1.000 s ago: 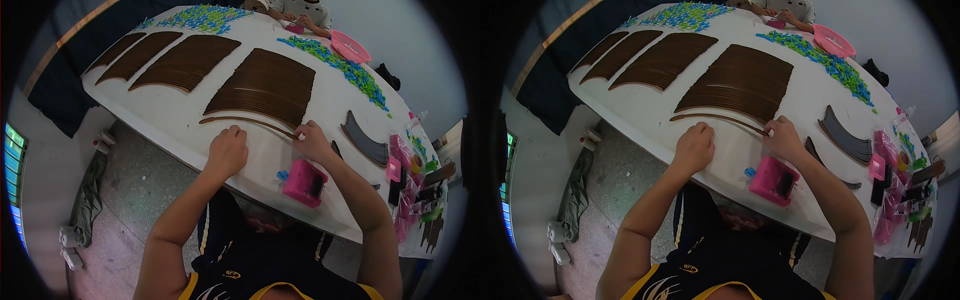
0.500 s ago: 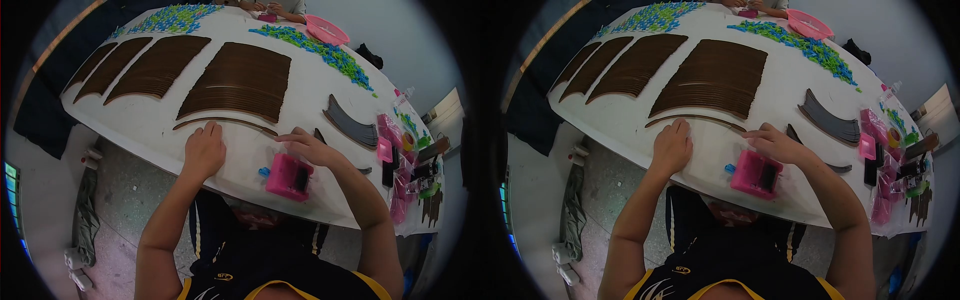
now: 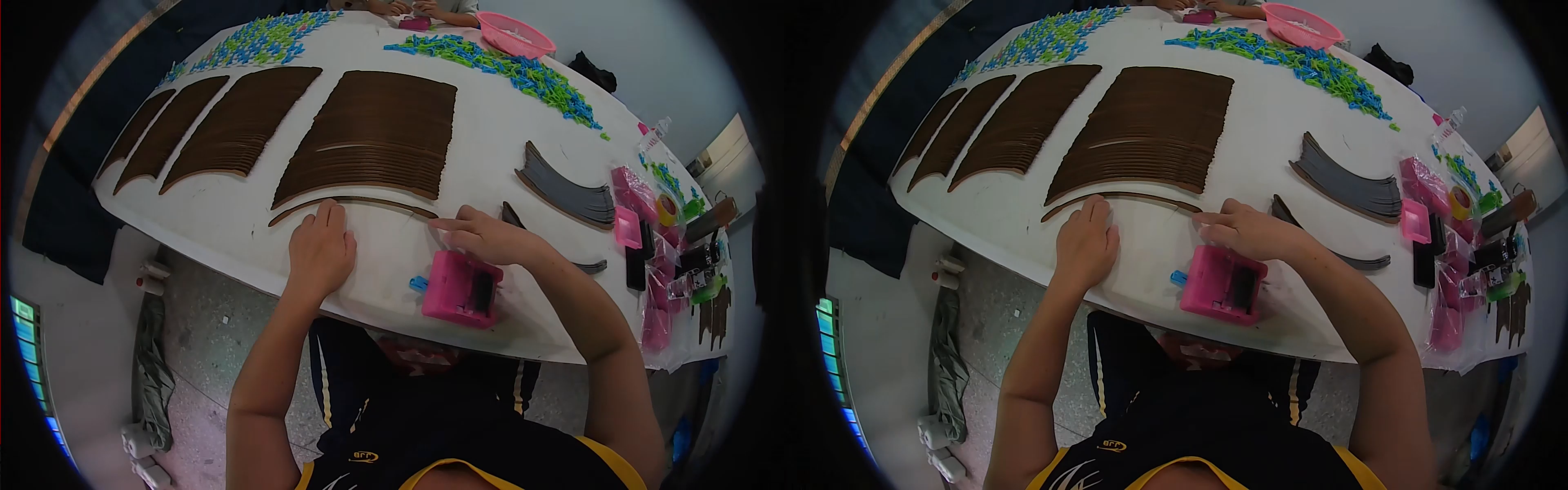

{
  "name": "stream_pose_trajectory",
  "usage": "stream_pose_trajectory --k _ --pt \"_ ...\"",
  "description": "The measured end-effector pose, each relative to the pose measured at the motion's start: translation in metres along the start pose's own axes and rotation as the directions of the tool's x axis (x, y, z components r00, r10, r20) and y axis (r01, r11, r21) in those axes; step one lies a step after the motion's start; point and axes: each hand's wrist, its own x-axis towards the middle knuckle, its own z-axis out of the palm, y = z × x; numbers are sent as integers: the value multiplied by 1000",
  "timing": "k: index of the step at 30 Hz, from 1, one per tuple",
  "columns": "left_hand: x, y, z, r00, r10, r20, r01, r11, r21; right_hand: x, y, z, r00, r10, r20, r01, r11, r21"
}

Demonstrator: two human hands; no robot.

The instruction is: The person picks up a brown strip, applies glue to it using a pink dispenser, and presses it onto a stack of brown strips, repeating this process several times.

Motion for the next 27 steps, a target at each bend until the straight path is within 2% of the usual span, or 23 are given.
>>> stream_pose_trajectory --k 5,10,16,22,27 --pt "5 -1 6 1000 -9 -17 9 1000 27 10 4 2 1000 -17 -22 15 998 -66" --pt "12 5 3 992 -116 47 115 993 14 14 -2 0 999 13 -41 -17 995 -101" --pt "16 15 5 997 46 64 -44 998 -42 17 0 1 999 2 -43 -6 995 -101" --pt "19 16 12 999 50 -16 -51 998 -40 17 1 0 999 17 -29 -20 993 -118" --pt "20 15 13 999 41 12 -40 999 -31 18 3 1 999 -15 -46 10 994 -113"
